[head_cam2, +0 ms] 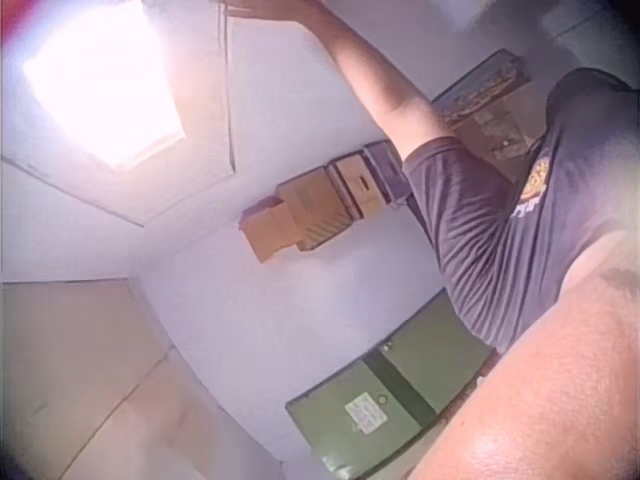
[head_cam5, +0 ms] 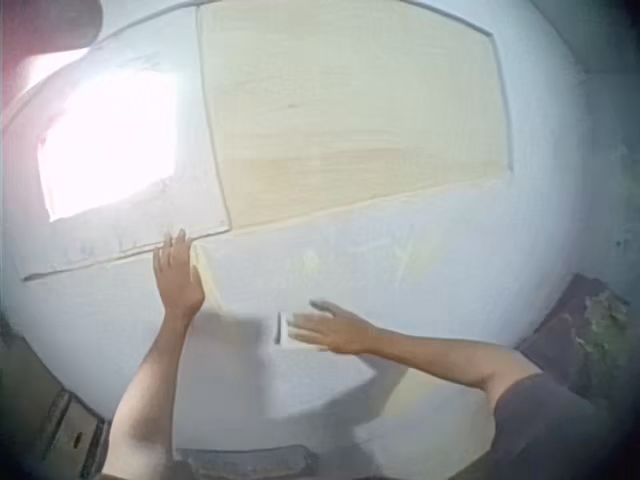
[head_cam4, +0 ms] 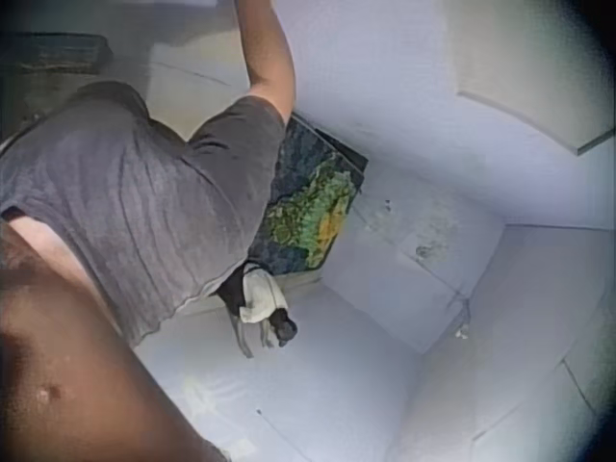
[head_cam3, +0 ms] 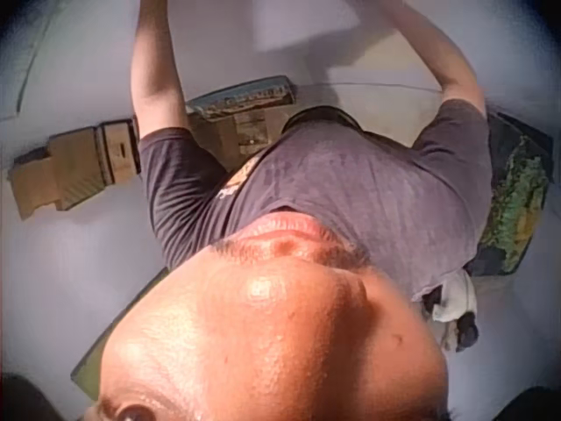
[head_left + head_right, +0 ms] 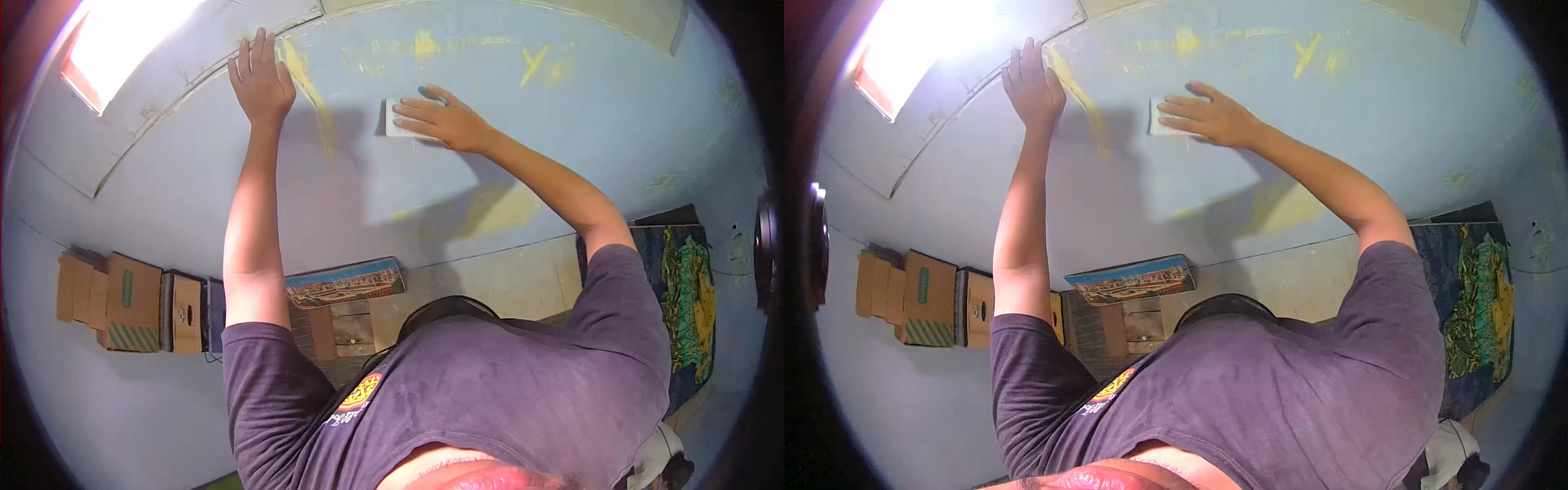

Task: The person rubs the upper surface of a wall with a small white rectangular pad, moving it across the surface. The person briefly removes a framed picture from the wall and continues rubbing the wall surface with the pad.

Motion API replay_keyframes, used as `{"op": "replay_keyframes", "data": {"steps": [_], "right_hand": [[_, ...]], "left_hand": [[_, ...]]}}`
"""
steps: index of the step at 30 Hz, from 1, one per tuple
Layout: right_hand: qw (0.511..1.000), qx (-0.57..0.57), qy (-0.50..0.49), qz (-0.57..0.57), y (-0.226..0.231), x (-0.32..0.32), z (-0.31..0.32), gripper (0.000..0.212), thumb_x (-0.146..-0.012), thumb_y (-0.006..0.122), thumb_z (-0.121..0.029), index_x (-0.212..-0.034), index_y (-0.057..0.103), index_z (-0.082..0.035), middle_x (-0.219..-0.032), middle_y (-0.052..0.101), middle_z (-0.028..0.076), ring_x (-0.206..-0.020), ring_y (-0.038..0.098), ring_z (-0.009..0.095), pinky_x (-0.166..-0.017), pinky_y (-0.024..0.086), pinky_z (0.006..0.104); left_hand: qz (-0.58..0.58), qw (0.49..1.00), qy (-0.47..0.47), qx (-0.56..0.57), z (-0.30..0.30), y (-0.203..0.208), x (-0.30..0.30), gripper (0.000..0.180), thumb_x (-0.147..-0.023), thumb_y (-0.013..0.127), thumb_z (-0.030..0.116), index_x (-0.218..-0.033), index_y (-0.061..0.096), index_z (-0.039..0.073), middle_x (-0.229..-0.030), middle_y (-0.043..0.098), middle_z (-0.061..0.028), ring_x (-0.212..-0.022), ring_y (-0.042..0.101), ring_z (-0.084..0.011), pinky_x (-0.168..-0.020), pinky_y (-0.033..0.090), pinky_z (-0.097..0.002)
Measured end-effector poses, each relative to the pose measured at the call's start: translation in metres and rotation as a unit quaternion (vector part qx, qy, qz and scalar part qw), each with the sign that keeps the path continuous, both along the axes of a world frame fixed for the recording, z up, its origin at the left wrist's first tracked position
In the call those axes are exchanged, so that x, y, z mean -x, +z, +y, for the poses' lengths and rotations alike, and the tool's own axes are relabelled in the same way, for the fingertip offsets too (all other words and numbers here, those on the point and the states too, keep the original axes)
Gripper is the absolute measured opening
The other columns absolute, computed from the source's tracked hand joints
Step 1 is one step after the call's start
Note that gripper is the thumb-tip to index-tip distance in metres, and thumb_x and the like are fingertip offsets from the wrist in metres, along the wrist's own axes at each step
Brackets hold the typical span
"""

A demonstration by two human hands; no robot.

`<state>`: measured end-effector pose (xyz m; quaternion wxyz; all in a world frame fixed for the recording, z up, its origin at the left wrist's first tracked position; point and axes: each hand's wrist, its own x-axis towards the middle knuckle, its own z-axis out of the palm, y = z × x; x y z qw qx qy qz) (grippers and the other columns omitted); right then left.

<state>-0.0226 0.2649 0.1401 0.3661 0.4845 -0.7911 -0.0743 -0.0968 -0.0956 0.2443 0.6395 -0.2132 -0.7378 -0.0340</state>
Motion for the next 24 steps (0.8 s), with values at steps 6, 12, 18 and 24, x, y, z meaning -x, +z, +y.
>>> {"op": "replay_keyframes", "data": {"steps": [6, 12, 18, 24], "right_hand": [[0.985, 0.123, -0.054, 0.108, 0.128, 0.011, -0.019, 0.071, -0.090, 0.062, -0.006, -0.156, 0.045, -0.028, -0.162, 0.045, -0.006, -0.150, 0.039, 0.014, -0.121, 0.027, 0.0508], [0.977, 0.141, -0.071, 0.146, 0.157, 0.033, -0.042, 0.064, -0.092, 0.058, -0.016, -0.155, 0.045, -0.013, -0.162, 0.042, 0.011, -0.153, 0.035, 0.027, -0.120, 0.027, 0.0630], [0.979, 0.115, -0.102, 0.131, 0.124, 0.035, -0.057, 0.064, -0.092, 0.056, -0.014, -0.155, 0.044, -0.011, -0.164, 0.039, 0.010, -0.153, 0.034, 0.027, -0.120, 0.026, 0.0637], [0.985, 0.091, -0.049, 0.139, 0.069, 0.035, -0.059, 0.060, -0.092, 0.059, -0.008, -0.150, 0.052, -0.022, -0.160, 0.047, -0.004, -0.147, 0.042, 0.013, -0.120, 0.033, 0.0511]], "left_hand": [[0.007, 1.000, 0.005, 0.006, 0.003, 0.004, -0.001, 0.054, -0.093, 0.054, 0.022, -0.146, 0.053, 0.015, -0.158, 0.048, 0.0000, -0.147, 0.039, -0.0293, -0.122, 0.022, -0.0547], [-0.003, 1.000, -0.003, -0.007, 0.003, 0.004, 0.001, 0.057, -0.089, 0.056, 0.022, -0.145, 0.054, 0.017, -0.158, 0.047, 0.0034, -0.148, 0.038, -0.0268, -0.123, 0.021, -0.0552], [-0.009, 1.000, -0.007, 0.019, 0.002, 0.006, -0.008, 0.057, -0.096, 0.050, 0.025, -0.151, 0.047, 0.009, -0.160, 0.044, -0.0085, -0.151, 0.033, -0.0342, -0.122, 0.020, -0.0576], [-0.066, 0.997, 0.028, 0.003, 0.006, 0.010, -0.017, 0.063, -0.085, 0.057, 0.010, -0.147, 0.049, 0.004, -0.159, 0.044, -0.0151, -0.149, 0.034, -0.0397, -0.123, 0.021, -0.0587]]}}
